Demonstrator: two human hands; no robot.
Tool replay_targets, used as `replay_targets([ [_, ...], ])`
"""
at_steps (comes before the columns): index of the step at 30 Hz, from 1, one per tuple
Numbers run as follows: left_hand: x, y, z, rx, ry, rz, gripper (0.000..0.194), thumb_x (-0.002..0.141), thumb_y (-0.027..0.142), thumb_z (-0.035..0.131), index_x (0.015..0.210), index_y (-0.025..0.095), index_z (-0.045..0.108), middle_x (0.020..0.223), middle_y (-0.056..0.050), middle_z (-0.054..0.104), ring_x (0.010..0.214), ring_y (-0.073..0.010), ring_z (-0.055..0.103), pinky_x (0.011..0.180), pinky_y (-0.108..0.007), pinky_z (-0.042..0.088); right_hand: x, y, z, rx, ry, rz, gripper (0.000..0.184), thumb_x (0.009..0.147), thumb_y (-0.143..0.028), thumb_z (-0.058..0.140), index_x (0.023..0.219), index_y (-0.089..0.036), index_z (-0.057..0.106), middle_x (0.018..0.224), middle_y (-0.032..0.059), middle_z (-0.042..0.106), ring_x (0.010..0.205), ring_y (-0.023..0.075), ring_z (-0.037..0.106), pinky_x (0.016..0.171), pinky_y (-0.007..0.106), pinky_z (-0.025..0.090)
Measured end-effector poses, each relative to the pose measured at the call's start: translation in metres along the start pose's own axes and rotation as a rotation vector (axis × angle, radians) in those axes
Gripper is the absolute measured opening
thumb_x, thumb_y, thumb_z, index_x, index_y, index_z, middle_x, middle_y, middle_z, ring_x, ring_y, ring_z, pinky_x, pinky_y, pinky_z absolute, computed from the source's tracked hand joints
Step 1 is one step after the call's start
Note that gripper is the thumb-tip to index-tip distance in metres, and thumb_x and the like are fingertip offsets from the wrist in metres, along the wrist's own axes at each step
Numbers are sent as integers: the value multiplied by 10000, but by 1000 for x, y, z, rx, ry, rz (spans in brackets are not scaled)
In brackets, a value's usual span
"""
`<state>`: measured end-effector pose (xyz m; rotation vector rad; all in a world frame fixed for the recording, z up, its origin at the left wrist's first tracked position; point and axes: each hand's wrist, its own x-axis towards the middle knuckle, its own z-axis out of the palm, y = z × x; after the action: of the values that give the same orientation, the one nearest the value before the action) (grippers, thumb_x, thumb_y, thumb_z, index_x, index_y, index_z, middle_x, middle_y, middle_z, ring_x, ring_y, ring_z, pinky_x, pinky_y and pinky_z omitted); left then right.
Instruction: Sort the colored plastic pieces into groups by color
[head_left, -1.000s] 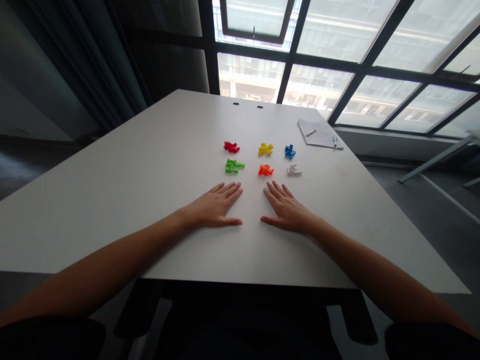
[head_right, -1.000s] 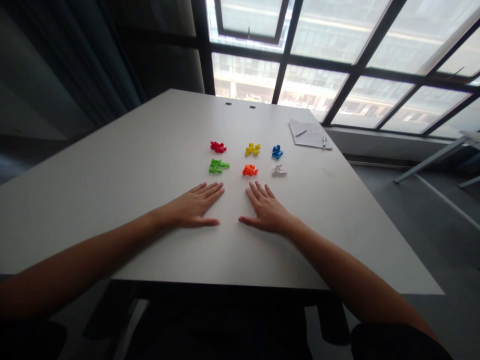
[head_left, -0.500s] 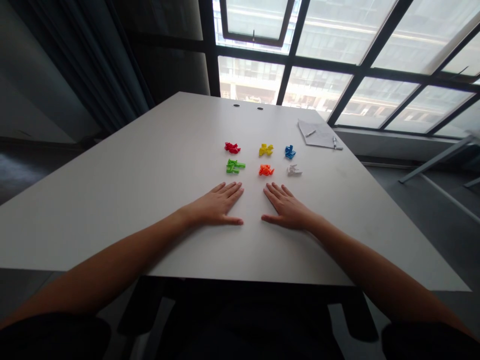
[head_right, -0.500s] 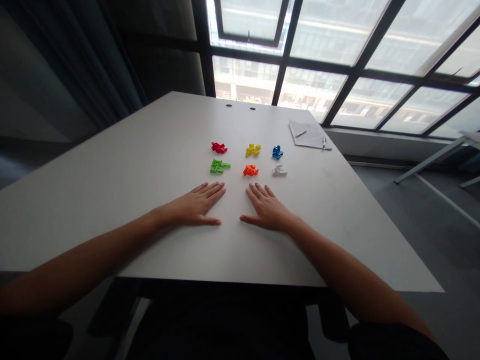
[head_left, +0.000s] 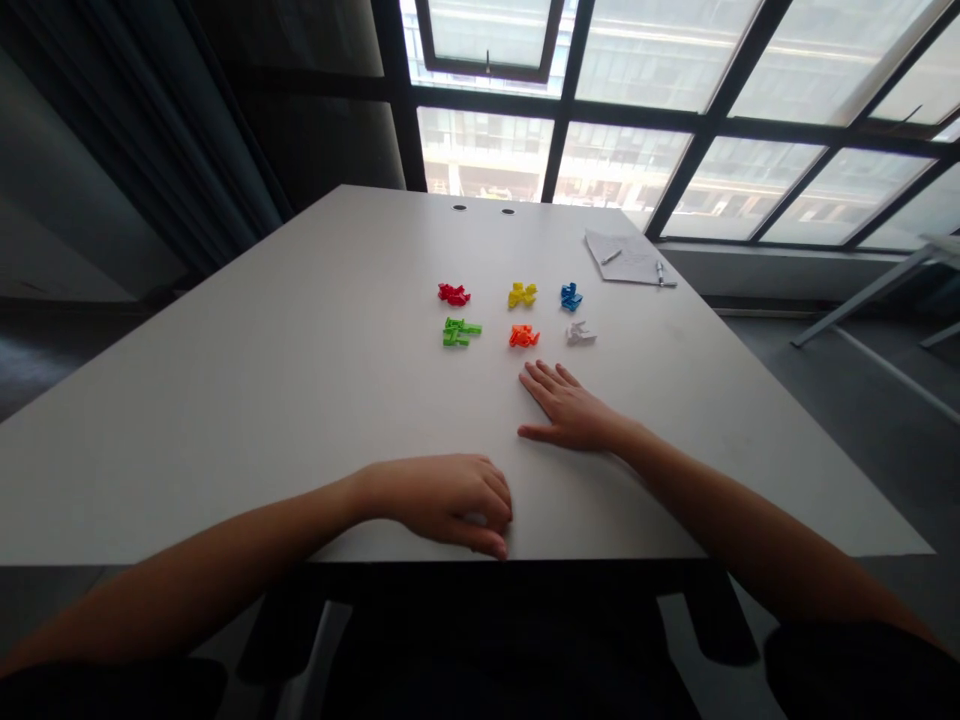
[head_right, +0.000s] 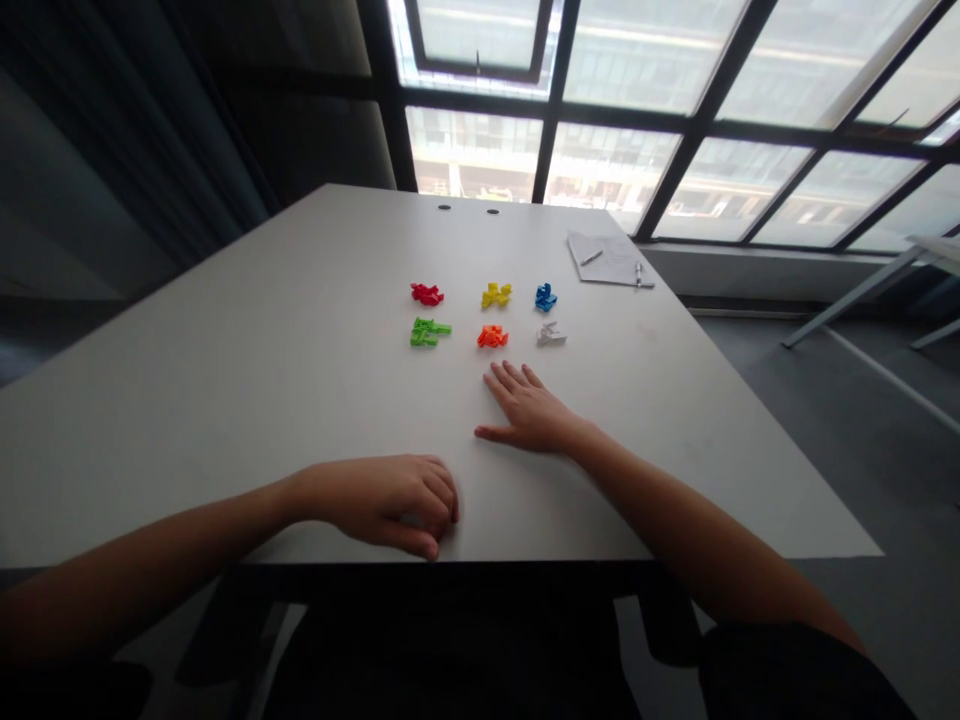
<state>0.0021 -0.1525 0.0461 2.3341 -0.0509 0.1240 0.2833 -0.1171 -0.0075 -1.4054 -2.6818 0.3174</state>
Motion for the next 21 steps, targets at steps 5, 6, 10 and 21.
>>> replay_targets([
  [5,32,5,32,256,101,116,354,1013,396,711,710,227,643,763,-46,756,849,-214,713,901,-345,510,0,2,4,7,23,-4,1091,934,-891,419,1711,-142,264,1764,191,202,1653,380,144,1348,583,126],
  [6,43,5,39,305,121,143,354,1006,402,720,708,226,645,757,-45,754,839,-219,708,871,-356,507,0,3,4,4,25,-2,1090,934,-892,417,1711,-142,265,1765,189,198,1653,378,143,1348,581,125],
  [10,99,13,63,418,122,263,298,962,506,749,867,223,741,813,-81,762,843,-263,723,816,-399,517,-1,2,2,-5,15,1,1074,948,-879,407,1713,-140,257,1764,191,190,1654,371,140,1350,583,129],
  [21,138,-2,37,437,36,414,393,919,525,787,1239,297,777,1246,-76,774,1263,-295,668,984,-389,550,0,2,3,-45,58,-18,967,981,-790,489,1667,-118,375,1746,211,257,1641,383,209,1332,600,199],
])
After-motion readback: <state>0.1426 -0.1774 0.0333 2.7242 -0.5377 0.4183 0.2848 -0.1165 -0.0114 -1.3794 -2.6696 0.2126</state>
